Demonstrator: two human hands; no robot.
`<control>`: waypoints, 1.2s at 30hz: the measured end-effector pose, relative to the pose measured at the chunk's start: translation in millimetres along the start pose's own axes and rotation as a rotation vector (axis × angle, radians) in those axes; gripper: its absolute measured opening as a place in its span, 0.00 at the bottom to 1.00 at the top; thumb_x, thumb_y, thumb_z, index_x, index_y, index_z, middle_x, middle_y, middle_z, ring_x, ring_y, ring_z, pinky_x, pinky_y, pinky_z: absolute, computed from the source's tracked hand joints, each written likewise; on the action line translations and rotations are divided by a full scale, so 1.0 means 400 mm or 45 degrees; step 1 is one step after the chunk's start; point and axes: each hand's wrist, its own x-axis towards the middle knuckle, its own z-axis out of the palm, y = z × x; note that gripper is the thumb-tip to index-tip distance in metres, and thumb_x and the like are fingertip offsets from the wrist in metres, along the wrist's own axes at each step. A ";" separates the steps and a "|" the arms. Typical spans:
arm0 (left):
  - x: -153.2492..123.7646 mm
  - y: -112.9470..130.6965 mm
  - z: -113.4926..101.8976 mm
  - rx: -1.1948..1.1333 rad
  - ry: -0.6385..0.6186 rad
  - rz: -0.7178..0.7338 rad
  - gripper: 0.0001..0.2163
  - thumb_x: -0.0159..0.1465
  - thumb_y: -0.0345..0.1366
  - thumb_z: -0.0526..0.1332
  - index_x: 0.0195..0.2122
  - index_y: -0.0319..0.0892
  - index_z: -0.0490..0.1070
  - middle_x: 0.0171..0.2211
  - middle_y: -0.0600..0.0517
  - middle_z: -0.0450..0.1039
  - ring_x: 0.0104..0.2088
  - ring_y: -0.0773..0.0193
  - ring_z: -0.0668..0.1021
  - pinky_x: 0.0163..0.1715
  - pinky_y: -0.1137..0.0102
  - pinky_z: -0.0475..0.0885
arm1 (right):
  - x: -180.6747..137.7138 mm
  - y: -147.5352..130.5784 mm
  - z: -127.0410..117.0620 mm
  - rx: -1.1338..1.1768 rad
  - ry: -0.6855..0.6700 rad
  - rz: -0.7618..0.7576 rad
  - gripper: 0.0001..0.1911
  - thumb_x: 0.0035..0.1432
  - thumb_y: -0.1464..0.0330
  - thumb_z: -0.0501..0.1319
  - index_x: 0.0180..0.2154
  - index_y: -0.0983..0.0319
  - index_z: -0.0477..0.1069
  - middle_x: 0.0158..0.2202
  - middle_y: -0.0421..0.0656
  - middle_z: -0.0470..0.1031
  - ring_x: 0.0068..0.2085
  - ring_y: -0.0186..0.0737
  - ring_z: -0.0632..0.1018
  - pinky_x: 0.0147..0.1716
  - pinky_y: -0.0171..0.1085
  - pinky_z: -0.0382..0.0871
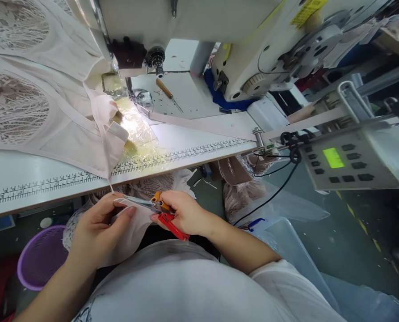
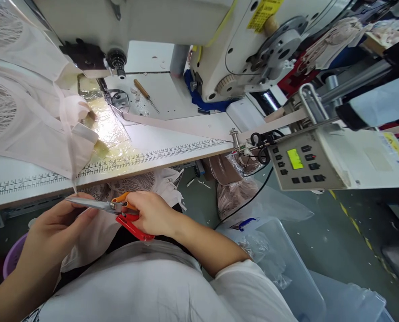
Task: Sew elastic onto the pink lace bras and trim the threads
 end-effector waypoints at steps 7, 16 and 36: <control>-0.017 0.044 0.012 -0.190 0.202 -0.106 0.02 0.56 0.33 0.66 0.30 0.46 0.77 0.31 0.57 0.77 0.31 0.67 0.75 0.30 0.75 0.71 | -0.051 0.013 -0.021 0.050 0.124 0.113 0.18 0.57 0.58 0.63 0.26 0.59 0.56 0.26 0.37 0.66 0.30 0.34 0.69 0.30 0.33 0.65; -0.042 0.042 -0.011 0.158 0.015 0.349 0.06 0.63 0.34 0.60 0.33 0.53 0.76 0.35 0.58 0.78 0.34 0.65 0.80 0.35 0.70 0.78 | -0.043 -0.009 -0.046 0.475 -0.042 0.178 0.23 0.56 0.49 0.63 0.28 0.61 0.63 0.31 0.41 0.73 0.32 0.36 0.74 0.31 0.35 0.68; -0.042 0.023 0.006 0.106 0.099 0.028 0.03 0.62 0.35 0.63 0.35 0.49 0.75 0.33 0.58 0.77 0.33 0.69 0.77 0.34 0.77 0.72 | -0.027 0.010 -0.035 0.369 -0.111 0.290 0.18 0.50 0.61 0.70 0.36 0.61 0.64 0.27 0.35 0.66 0.28 0.32 0.68 0.26 0.32 0.60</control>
